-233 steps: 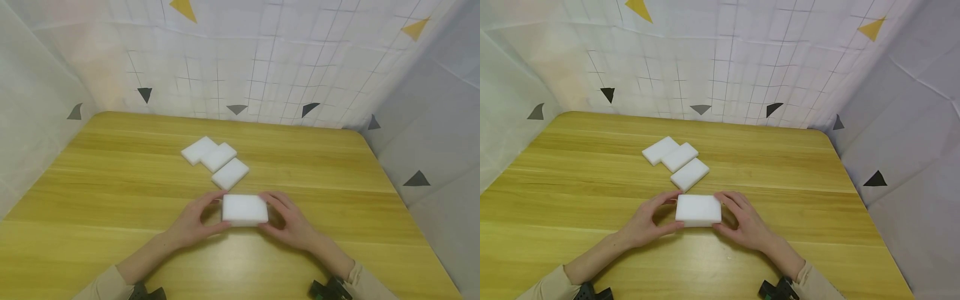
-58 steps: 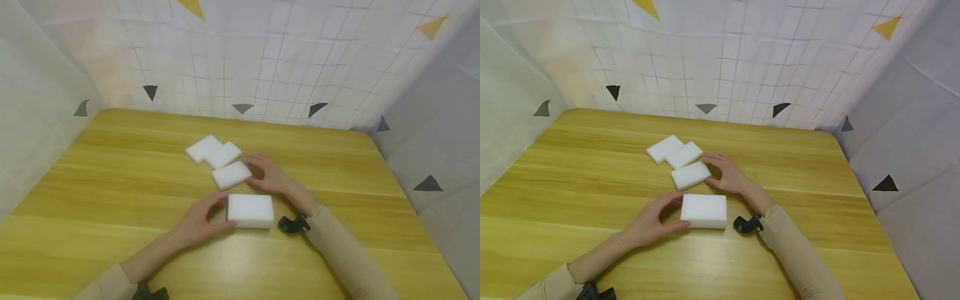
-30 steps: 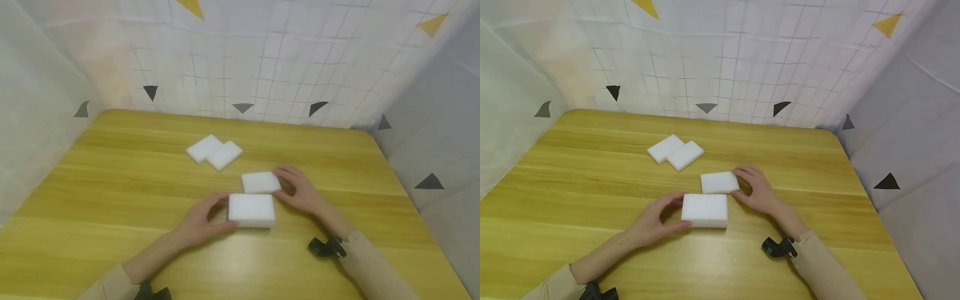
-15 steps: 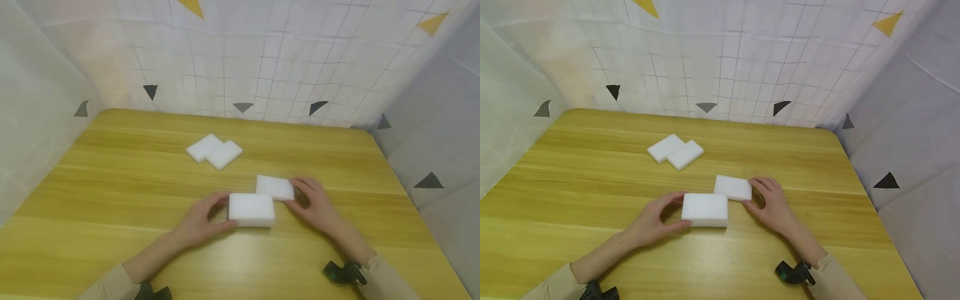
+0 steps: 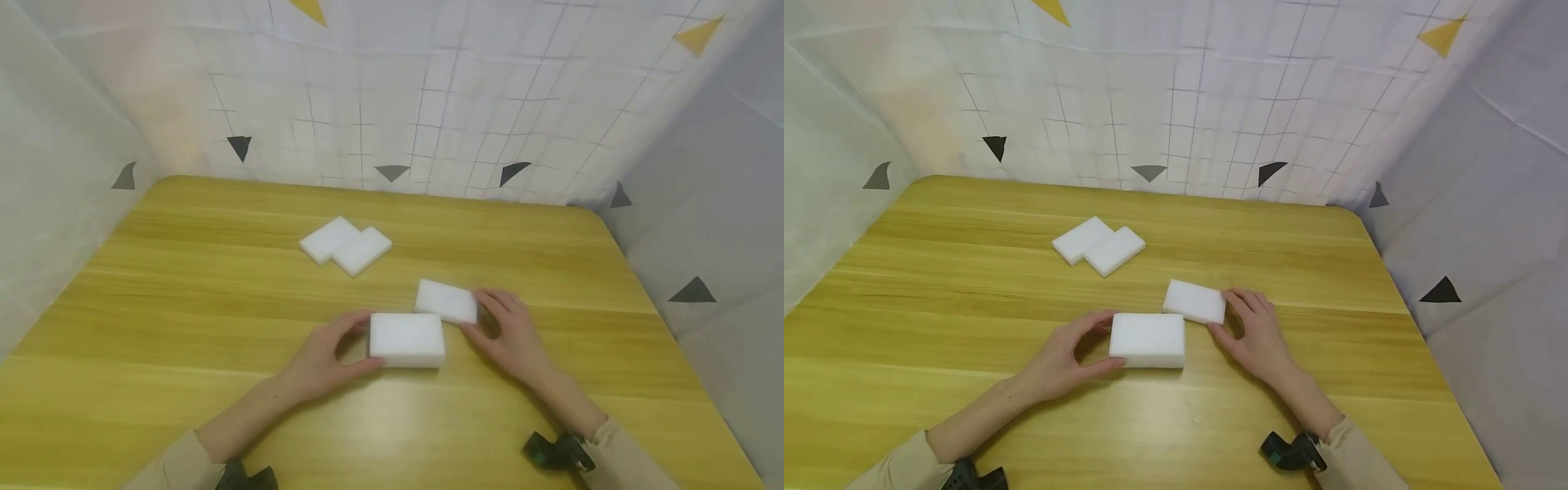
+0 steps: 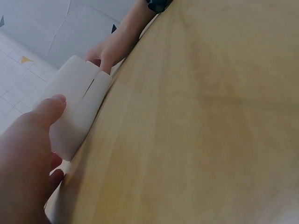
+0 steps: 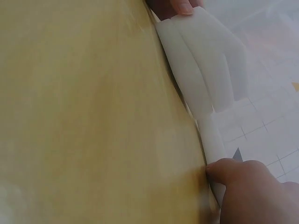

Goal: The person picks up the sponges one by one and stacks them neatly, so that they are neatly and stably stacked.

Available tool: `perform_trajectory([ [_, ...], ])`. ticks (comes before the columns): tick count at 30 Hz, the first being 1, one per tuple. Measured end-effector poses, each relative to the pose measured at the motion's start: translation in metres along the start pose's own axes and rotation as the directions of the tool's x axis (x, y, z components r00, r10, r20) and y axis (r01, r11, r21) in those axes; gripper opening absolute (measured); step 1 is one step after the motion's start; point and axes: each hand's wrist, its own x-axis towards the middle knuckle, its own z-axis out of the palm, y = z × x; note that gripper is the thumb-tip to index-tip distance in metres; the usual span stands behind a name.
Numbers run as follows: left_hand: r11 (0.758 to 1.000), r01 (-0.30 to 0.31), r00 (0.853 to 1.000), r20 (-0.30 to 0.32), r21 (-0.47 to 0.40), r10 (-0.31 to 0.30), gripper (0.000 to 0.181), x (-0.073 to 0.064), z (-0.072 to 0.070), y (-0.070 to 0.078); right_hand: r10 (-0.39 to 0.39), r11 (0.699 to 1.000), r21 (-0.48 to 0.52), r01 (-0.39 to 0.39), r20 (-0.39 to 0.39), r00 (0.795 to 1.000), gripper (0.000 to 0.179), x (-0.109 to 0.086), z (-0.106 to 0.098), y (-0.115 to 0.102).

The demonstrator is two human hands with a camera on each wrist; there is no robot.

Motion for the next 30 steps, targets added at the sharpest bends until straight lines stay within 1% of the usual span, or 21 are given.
perform_trajectory([
  [5,1.0,0.0,1.0,0.007,0.002,0.0,0.071,0.0007,-0.0006,0.0005,0.009,1.0,-0.003,-0.009,0.011,1.0,0.057,-0.0006,0.0005,0.0002],
  [16,1.0,-0.016,1.0,0.0,0.011,0.016,0.072,0.0002,-0.0007,0.0,0.038,0.999,-0.01,-0.037,0.038,0.999,0.057,-0.0002,-0.0003,-0.0009],
  [22,1.0,-0.018,1.0,0.005,0.019,0.018,0.073,-0.0003,-0.0004,-0.0004,0.029,1.0,-0.01,-0.029,0.039,0.999,0.057,-0.0003,-0.0012,-0.003],
  [30,1.0,0.002,1.0,0.003,0.023,-0.002,0.073,0.0001,0.0005,-0.0003,-0.007,1.0,0.0,0.007,0.001,1.0,0.057,0.0,-0.0012,-0.0019],
])
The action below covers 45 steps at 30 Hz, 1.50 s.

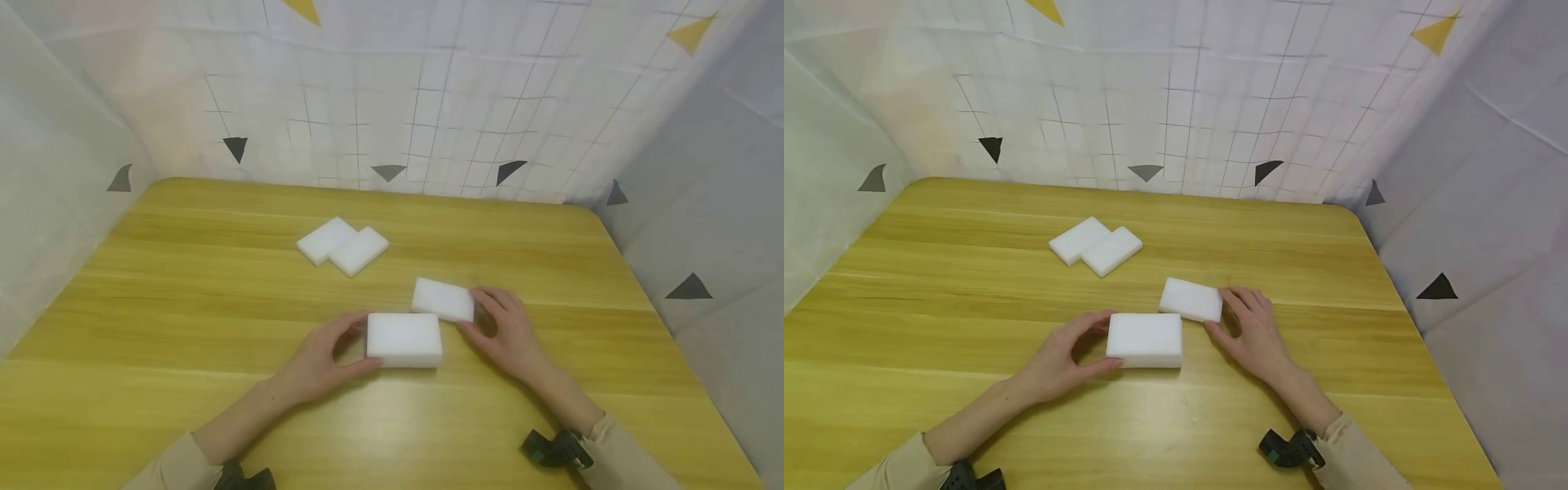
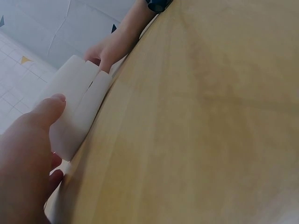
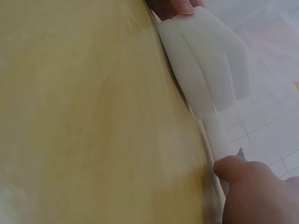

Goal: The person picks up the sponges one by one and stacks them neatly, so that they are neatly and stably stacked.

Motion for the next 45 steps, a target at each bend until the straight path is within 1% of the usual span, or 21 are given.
perform_trajectory([
  [11,1.0,0.001,1.0,0.007,0.005,-0.001,0.075,0.0,0.0,-0.001,-0.065,0.997,0.023,0.067,-0.108,0.992,0.061,0.0,0.0,0.002],
  [18,1.0,-0.012,1.0,-0.002,-0.004,0.012,0.073,0.001,0.0,0.001,-0.086,0.995,0.028,0.091,-0.146,0.986,0.062,0.001,0.001,0.003],
  [22,1.0,-0.014,1.0,-0.004,-0.005,0.014,0.072,0.0,0.0,0.001,-0.096,0.994,0.032,0.103,-0.169,0.981,0.059,0.002,0.0,0.002],
  [26,1.0,0.002,1.0,0.002,0.003,-0.002,0.072,-0.001,-0.001,0.0,-0.125,0.99,0.036,0.137,-0.23,0.965,0.061,0.003,0.001,-0.001],
  [28,1.0,0.012,1.0,0.008,0.005,-0.012,0.072,-0.001,-0.001,0.0,-0.139,0.987,0.042,0.156,-0.271,0.953,0.064,0.004,0.002,-0.003],
  [32,1.0,0.02,1.0,0.014,0.002,-0.02,0.072,-0.001,-0.001,0.0,-0.145,0.981,0.073,0.178,-0.329,0.933,0.063,0.005,0.004,-0.006],
  [36,1.0,0.007,1.0,0.005,-0.002,-0.007,0.072,-0.001,-0.001,0.001,-0.146,0.976,0.101,0.194,-0.356,0.923,0.062,0.006,0.004,-0.009],
  [40,1.0,-0.007,1.0,-0.003,-0.002,0.007,0.072,-0.001,-0.001,0.0,-0.168,0.964,0.13,0.231,-0.373,0.913,0.063,0.007,0.004,-0.014],
  [42,1.0,-0.007,1.0,-0.003,-0.002,0.007,0.072,-0.001,-0.001,0.0,-0.186,0.955,0.146,0.26,-0.388,0.903,0.064,0.008,0.003,-0.019],
  [45,1.0,-0.003,1.0,-0.001,0.004,0.003,0.072,-0.001,0.0,-0.001,-0.221,0.934,0.169,0.314,-0.415,0.882,0.064,0.01,0.0,-0.03],
])
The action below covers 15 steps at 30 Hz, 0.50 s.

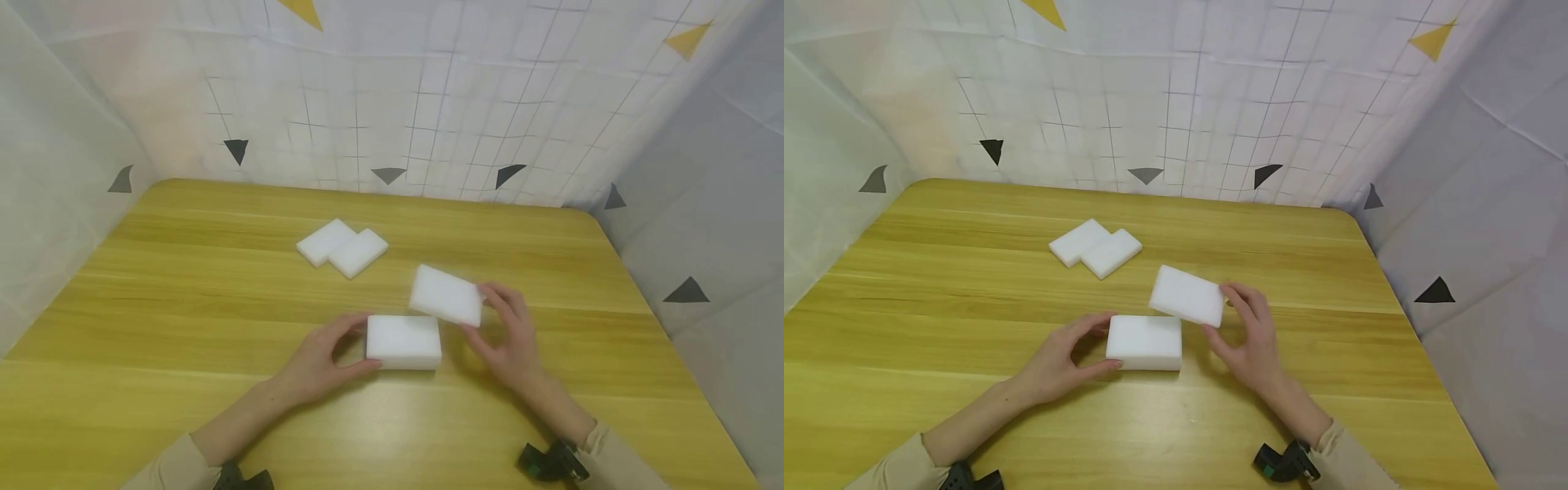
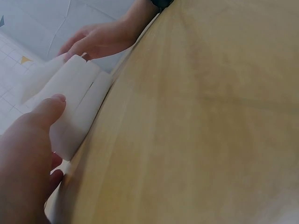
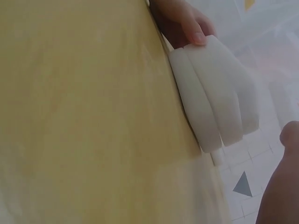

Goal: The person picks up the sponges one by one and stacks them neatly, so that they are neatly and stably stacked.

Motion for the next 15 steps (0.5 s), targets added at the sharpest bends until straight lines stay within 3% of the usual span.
perform_trajectory([
  [7,1.0,0.002,1.0,0.002,-0.002,-0.002,0.072,0.0,0.0,0.0,-0.096,0.992,0.076,0.097,-0.02,0.995,0.059,0.013,0.007,-0.028],
  [15,1.0,-0.011,1.0,0.0,-0.015,0.011,0.07,0.0,0.0,-0.001,-0.105,0.987,0.127,0.099,0.04,0.994,0.06,0.005,0.011,-0.029],
])
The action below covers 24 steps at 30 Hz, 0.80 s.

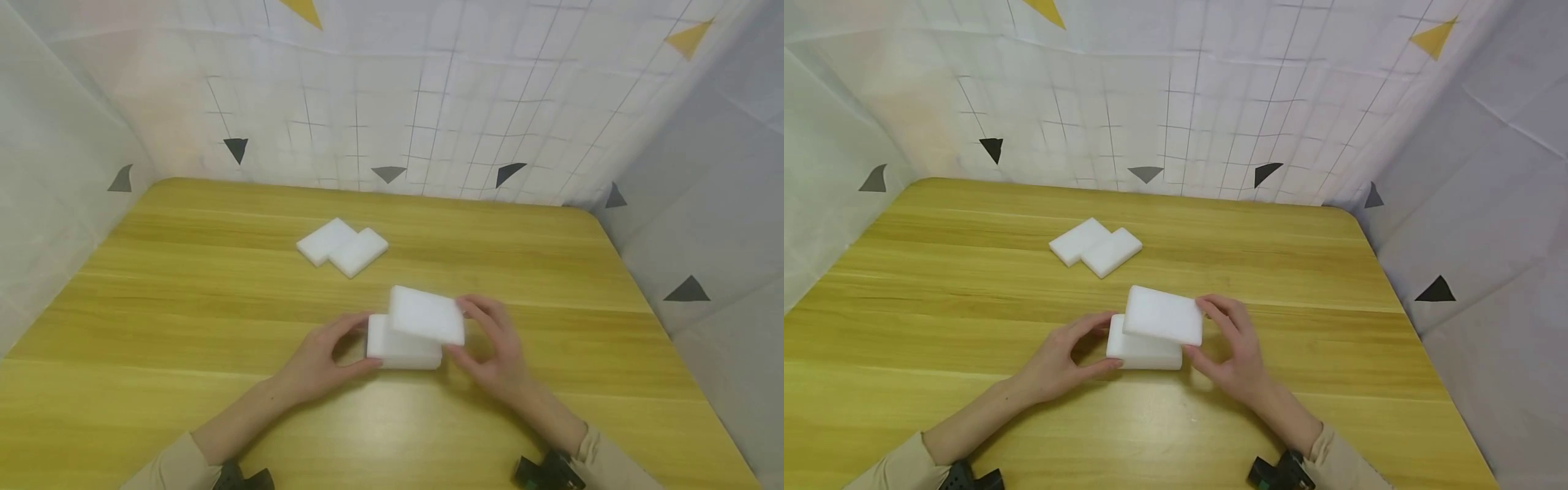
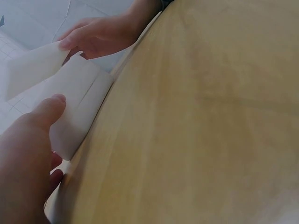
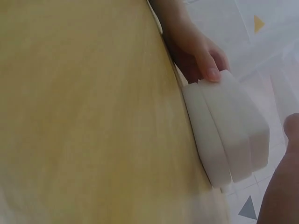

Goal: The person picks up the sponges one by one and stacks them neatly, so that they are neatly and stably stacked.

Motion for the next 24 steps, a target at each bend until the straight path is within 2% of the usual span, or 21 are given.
perform_trajectory([
  [12,0.999,-0.046,0.999,-0.012,0.006,0.046,0.069,0.001,0.001,-0.003,-0.046,0.998,0.05,0.042,0.074,0.996,0.057,0.007,0.005,-0.01],
  [15,0.999,-0.041,0.999,-0.01,0.007,0.041,0.07,0.001,0.001,-0.003,-0.05,0.997,0.062,0.045,0.092,0.994,0.056,0.008,0.005,-0.011],
  [24,0.999,-0.042,0.999,-0.01,0.024,0.043,0.071,0.001,0.0,-0.002,-0.036,0.997,0.071,0.027,0.122,0.992,0.057,-0.006,0.007,0.003],
])
